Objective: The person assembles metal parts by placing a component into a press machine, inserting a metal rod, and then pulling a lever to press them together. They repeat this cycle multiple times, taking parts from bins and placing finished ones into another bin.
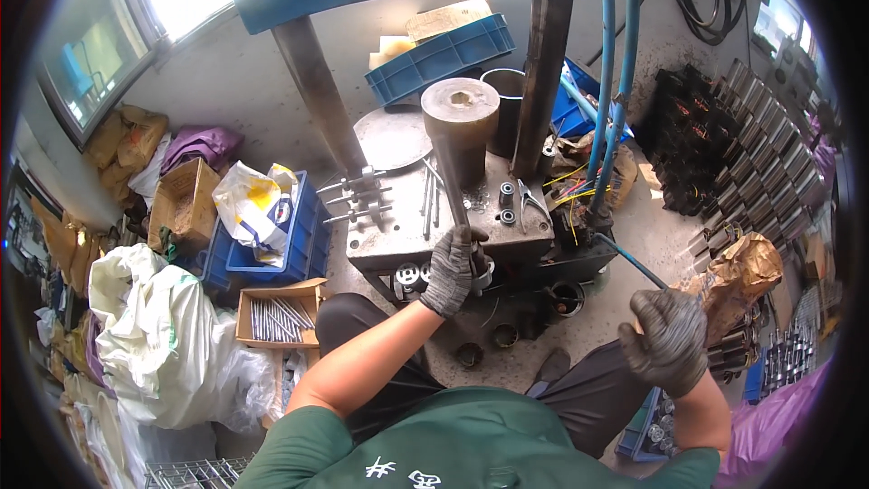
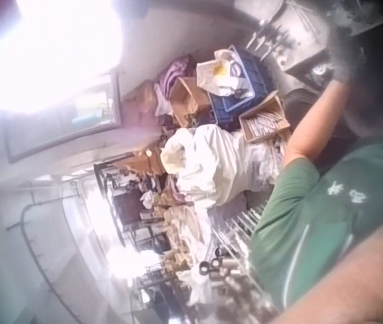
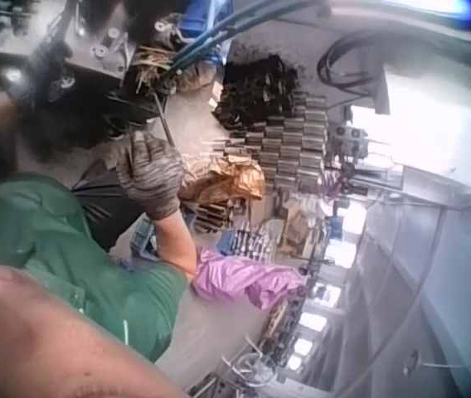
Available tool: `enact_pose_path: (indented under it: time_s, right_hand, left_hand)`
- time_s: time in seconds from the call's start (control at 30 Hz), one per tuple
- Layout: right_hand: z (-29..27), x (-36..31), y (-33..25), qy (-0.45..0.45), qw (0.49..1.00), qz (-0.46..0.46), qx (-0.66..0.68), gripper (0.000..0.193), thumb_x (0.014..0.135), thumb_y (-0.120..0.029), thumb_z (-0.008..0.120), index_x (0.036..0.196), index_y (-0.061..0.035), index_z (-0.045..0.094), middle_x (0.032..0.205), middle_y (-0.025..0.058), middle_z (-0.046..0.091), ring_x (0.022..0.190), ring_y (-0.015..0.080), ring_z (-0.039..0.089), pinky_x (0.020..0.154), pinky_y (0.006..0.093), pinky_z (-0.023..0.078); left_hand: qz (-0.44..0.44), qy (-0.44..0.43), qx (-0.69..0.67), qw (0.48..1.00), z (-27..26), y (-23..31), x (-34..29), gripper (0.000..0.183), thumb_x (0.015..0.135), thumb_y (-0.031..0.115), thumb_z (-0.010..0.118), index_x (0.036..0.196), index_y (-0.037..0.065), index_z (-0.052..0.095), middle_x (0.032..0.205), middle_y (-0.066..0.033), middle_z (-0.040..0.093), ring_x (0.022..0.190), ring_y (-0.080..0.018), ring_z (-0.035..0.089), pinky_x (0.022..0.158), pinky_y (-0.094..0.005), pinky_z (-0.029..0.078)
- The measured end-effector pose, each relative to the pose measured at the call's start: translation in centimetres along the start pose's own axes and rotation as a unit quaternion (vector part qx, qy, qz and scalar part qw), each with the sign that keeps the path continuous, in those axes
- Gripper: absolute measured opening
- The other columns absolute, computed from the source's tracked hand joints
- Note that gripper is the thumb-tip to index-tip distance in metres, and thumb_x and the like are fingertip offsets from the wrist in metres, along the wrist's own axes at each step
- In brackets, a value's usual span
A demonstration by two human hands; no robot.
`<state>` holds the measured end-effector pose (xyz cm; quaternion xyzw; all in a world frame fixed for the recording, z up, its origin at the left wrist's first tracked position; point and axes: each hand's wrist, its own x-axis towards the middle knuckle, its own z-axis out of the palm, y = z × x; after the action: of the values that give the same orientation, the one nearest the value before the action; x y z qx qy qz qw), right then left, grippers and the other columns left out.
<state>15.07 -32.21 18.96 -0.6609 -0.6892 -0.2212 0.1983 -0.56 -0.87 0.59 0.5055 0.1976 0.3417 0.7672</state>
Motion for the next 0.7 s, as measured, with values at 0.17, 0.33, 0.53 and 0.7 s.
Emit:
enact_pose_path:
  time_s: [0.17,0.33,0.53,0.7]
  right_hand:
    - [5.2,3.9,-1.4,0.051,0.992,-0.007,0.113,0.037,0.085,-0.022,0.079,0.115,-0.0031,0.067,0.100,0.0148,0.072,0.082,0.0348,0.070,0.071,0.0465,0.056]
    - [14.5,4.8,0.8,0.030,0.978,0.062,0.196,0.026,0.086,-0.019,0.078,0.105,-0.0027,0.072,0.093,0.0149,0.073,0.086,0.0352,0.071,0.076,0.0447,0.058]
    - [19.1,3.7,1.9,-0.108,0.955,0.070,0.269,0.027,0.093,-0.028,0.072,0.107,-0.0052,0.073,0.092,0.0143,0.072,0.090,0.0362,0.071,0.079,0.0464,0.057]
    - [20.1,4.7,1.6,-0.123,0.950,0.061,0.280,0.028,0.092,-0.028,0.072,0.107,-0.0050,0.073,0.093,0.0155,0.072,0.090,0.0370,0.070,0.081,0.0472,0.057]
  left_hand:
    - [-0.251,0.098,-0.093,0.959,-2.6,-3.8,-0.7,0.049,0.112,0.046,0.046,0.092,0.005,0.064,0.067,-0.0065,0.063,0.056,-0.0193,0.064,0.053,-0.0346,0.057]
    - [-0.296,0.117,-0.075,0.945,-3.3,-4.8,0.7,0.041,0.112,0.037,0.043,0.097,0.004,0.061,0.067,-0.0083,0.064,0.053,-0.0222,0.062,0.053,-0.0382,0.057]
    - [-0.335,0.137,-0.060,0.930,-4.3,-4.5,1.1,0.043,0.111,0.042,0.044,0.096,0.007,0.064,0.067,-0.0060,0.065,0.055,-0.0215,0.063,0.053,-0.0369,0.057]
    - [-0.332,0.145,-0.065,0.930,-5.1,-5.5,-2.0,0.040,0.108,0.044,0.054,0.094,0.010,0.069,0.070,-0.0027,0.063,0.062,-0.0185,0.062,0.062,-0.0370,0.056]
